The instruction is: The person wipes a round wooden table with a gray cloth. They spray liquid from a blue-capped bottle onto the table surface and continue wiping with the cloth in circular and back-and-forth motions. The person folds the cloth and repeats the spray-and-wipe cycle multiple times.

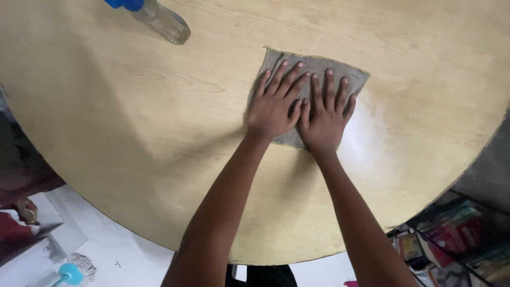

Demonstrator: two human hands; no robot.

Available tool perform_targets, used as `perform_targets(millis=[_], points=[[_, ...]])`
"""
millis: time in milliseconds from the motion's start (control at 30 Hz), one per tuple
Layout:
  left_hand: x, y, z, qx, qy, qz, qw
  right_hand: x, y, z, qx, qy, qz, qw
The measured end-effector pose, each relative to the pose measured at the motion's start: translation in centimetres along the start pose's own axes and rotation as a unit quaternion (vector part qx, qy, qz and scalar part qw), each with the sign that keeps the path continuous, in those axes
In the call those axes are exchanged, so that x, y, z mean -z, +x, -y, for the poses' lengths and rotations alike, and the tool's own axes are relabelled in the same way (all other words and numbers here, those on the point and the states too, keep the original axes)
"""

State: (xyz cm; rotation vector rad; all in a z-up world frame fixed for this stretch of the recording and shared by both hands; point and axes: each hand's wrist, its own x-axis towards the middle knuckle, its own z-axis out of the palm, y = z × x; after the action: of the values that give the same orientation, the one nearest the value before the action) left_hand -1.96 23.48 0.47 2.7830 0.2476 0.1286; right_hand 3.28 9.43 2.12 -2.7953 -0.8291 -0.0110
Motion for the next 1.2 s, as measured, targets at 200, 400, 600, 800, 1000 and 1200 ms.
perform_targets(millis=[200,400,600,800,1000,1200], points=[[0.4,0.0,0.1,-0.017,0.001,-0.013,1.0,-0.1,0.0,0.3,-0.007,-0.018,-0.012,1.0],[-0.5,-0.6,0.7,-0.021,0.008,-0.003,1.0,-1.4,-0.1,1.2,-0.028,-0.029,-0.024,0.999],[-0.2,-5.5,5.3,-0.014,0.047,0.017,0.999,-4.6,-2.6,7.3,-0.034,-0.032,-0.025,0.999],[0.5,-14.8,7.2,0.086,0.017,0.031,0.996,-6.2,-9.0,13.2,0.018,0.017,0.0,1.0],[-0.3,-16.6,2.8,0.014,0.048,0.123,0.991,-5.2,-14.4,9.4,-0.018,0.027,0.026,0.999],[-0.4,-11.4,3.4,-0.078,0.066,0.071,0.992,-5.2,-10.6,8.1,-0.101,-0.013,0.001,0.995]])
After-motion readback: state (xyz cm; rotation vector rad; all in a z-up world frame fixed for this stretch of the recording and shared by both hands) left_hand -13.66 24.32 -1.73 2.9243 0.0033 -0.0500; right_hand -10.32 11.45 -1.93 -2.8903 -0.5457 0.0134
